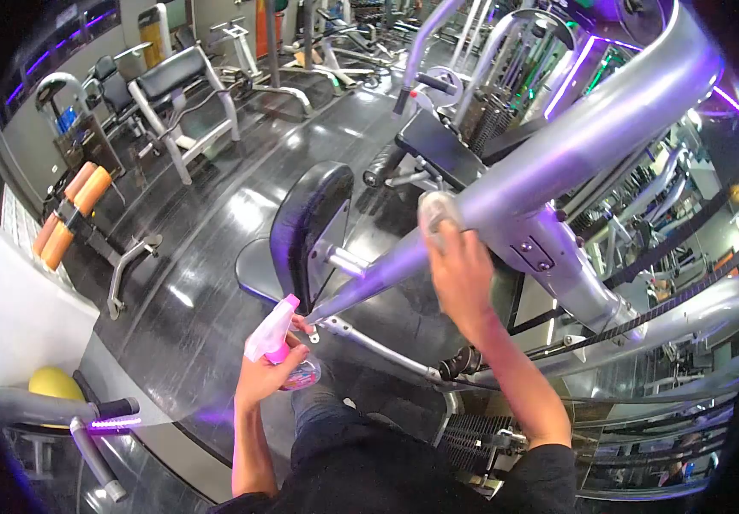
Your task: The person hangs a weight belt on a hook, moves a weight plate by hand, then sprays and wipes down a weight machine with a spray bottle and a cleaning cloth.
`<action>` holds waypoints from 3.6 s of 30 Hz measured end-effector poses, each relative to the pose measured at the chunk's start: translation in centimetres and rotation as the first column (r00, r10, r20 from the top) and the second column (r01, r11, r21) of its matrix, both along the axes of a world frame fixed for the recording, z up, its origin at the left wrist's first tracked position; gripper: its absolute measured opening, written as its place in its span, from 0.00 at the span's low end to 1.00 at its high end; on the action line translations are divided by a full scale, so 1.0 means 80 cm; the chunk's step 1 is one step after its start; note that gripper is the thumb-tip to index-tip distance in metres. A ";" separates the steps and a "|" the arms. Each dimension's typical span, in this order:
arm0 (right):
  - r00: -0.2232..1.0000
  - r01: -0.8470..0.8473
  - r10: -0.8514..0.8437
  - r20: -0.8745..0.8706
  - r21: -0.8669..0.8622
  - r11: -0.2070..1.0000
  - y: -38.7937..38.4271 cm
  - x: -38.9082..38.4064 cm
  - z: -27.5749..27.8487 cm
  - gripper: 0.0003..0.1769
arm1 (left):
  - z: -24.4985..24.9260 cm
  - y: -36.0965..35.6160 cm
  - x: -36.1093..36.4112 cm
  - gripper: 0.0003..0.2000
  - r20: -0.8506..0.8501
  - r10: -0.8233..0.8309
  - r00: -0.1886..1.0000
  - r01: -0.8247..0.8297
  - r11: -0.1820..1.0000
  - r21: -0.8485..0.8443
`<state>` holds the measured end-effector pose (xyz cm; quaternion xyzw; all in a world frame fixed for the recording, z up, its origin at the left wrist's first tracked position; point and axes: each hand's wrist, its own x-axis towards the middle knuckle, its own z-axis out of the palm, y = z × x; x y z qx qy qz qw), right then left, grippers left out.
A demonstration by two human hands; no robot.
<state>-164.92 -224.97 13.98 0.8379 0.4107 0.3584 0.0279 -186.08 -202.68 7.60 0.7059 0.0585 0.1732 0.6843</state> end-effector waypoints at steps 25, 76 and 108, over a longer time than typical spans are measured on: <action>0.656 0.170 0.487 -0.577 0.741 0.649 0.197 0.028 -0.136 0.24 | -0.005 0.016 -0.043 0.20 -0.107 -0.083 0.991 0.081 0.997 -0.019; 0.576 0.540 0.519 -0.632 0.771 0.339 0.250 0.029 -0.275 0.16 | -0.108 -0.033 0.022 0.17 -0.092 0.387 0.918 -0.370 0.916 0.158; 0.487 0.320 -0.254 -0.835 -0.100 0.942 0.196 0.126 -0.254 0.14 | -0.118 -0.052 -0.004 0.17 -0.130 0.362 0.923 -0.360 0.932 0.037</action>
